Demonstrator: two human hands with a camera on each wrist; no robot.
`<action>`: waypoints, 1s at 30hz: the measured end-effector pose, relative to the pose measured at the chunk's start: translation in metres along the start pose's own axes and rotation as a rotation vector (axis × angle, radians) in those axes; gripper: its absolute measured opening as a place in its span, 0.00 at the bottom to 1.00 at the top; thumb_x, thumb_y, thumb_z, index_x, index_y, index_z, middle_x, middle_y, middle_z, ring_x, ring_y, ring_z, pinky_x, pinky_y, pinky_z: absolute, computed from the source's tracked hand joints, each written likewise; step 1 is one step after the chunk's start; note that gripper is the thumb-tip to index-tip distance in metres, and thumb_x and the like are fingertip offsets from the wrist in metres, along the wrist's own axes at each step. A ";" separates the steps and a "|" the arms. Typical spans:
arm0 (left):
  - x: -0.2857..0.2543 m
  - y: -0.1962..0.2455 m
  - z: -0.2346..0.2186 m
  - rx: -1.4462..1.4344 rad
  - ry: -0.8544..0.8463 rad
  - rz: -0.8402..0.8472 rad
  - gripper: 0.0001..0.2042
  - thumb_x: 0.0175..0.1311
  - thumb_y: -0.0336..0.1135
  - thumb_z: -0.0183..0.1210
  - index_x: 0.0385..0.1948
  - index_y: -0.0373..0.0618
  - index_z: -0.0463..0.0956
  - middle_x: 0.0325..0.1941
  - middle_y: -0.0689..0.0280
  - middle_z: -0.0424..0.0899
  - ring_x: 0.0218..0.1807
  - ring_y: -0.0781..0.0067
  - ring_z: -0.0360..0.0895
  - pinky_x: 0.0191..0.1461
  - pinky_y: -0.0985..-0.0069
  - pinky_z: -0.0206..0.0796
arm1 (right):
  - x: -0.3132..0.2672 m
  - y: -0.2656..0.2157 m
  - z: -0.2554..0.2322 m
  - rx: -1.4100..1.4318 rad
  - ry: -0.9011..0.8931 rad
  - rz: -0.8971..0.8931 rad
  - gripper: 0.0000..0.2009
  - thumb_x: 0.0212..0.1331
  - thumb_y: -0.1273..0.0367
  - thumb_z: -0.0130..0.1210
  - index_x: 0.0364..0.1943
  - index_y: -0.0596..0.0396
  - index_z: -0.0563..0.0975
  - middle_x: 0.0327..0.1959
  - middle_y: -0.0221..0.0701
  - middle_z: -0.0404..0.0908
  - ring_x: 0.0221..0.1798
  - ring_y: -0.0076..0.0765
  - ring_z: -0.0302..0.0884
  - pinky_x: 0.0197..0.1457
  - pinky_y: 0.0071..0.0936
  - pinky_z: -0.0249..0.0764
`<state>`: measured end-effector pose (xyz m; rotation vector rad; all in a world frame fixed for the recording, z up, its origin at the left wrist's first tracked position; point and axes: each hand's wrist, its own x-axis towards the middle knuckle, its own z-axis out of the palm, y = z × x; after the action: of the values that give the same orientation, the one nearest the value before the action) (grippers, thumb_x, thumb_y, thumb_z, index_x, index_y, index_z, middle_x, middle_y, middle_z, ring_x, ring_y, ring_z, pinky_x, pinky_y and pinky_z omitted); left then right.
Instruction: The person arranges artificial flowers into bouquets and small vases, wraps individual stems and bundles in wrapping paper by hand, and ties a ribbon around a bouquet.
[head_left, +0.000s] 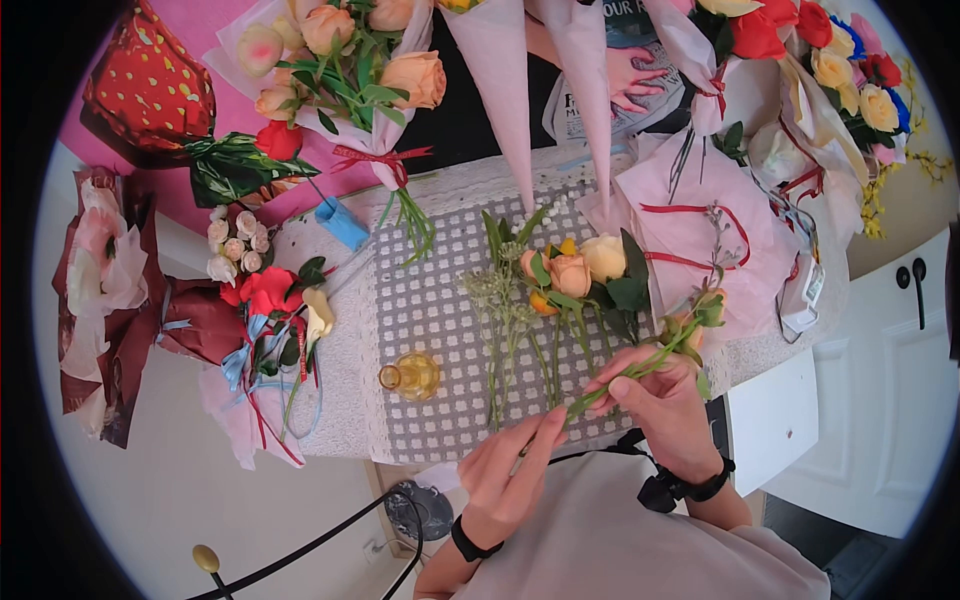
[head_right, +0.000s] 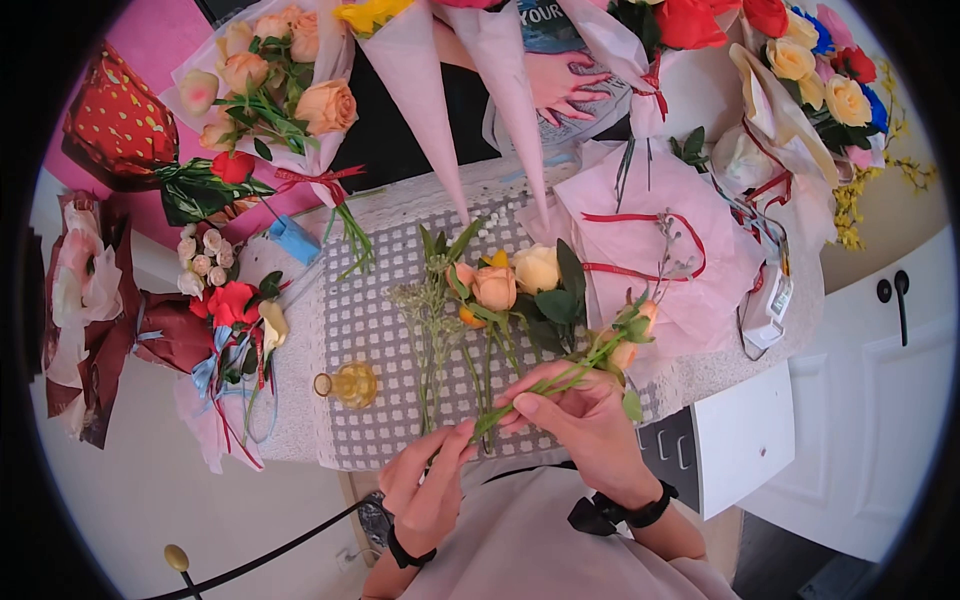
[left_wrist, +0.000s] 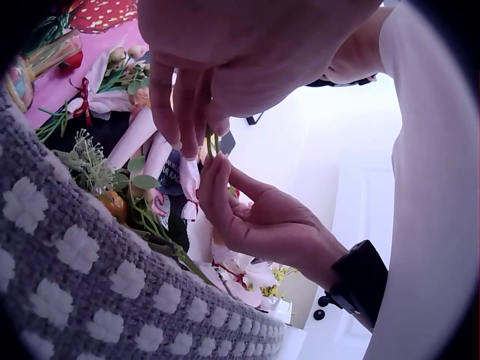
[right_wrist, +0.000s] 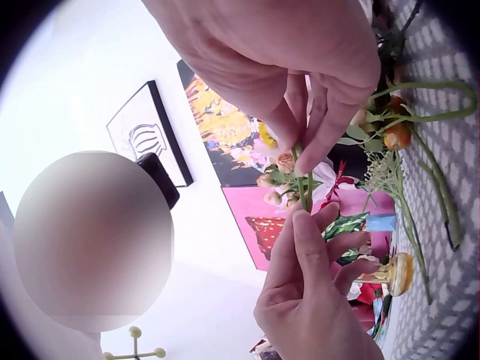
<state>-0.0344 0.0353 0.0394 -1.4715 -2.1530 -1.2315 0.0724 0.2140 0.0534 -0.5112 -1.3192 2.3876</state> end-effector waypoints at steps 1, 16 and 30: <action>0.001 0.000 0.001 0.008 -0.002 0.007 0.21 0.55 0.23 0.74 0.54 0.36 0.86 0.40 0.63 0.87 0.30 0.69 0.83 0.31 0.76 0.75 | 0.000 0.001 -0.001 0.011 -0.019 -0.036 0.08 0.71 0.78 0.59 0.50 0.64 0.83 0.48 0.40 0.88 0.46 0.34 0.89 0.52 0.32 0.87; 0.003 0.006 -0.008 -0.519 -0.193 -0.395 0.11 0.66 0.22 0.66 0.49 0.33 0.86 0.36 0.55 0.91 0.29 0.66 0.88 0.31 0.76 0.75 | -0.006 -0.019 -0.006 -0.211 -0.077 -0.166 0.07 0.67 0.85 0.59 0.45 0.66 0.85 0.41 0.40 0.85 0.39 0.34 0.89 0.44 0.28 0.88; -0.002 0.008 -0.008 -0.826 -0.275 -0.647 0.11 0.76 0.24 0.55 0.50 0.30 0.85 0.33 0.56 0.91 0.24 0.75 0.85 0.26 0.81 0.71 | -0.007 -0.022 0.003 -0.195 0.033 -0.063 0.05 0.67 0.83 0.61 0.43 0.68 0.84 0.44 0.43 0.86 0.36 0.33 0.89 0.39 0.26 0.87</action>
<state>-0.0288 0.0293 0.0472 -1.2412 -2.5544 -2.5015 0.0806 0.2193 0.0744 -0.5519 -1.5388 2.2028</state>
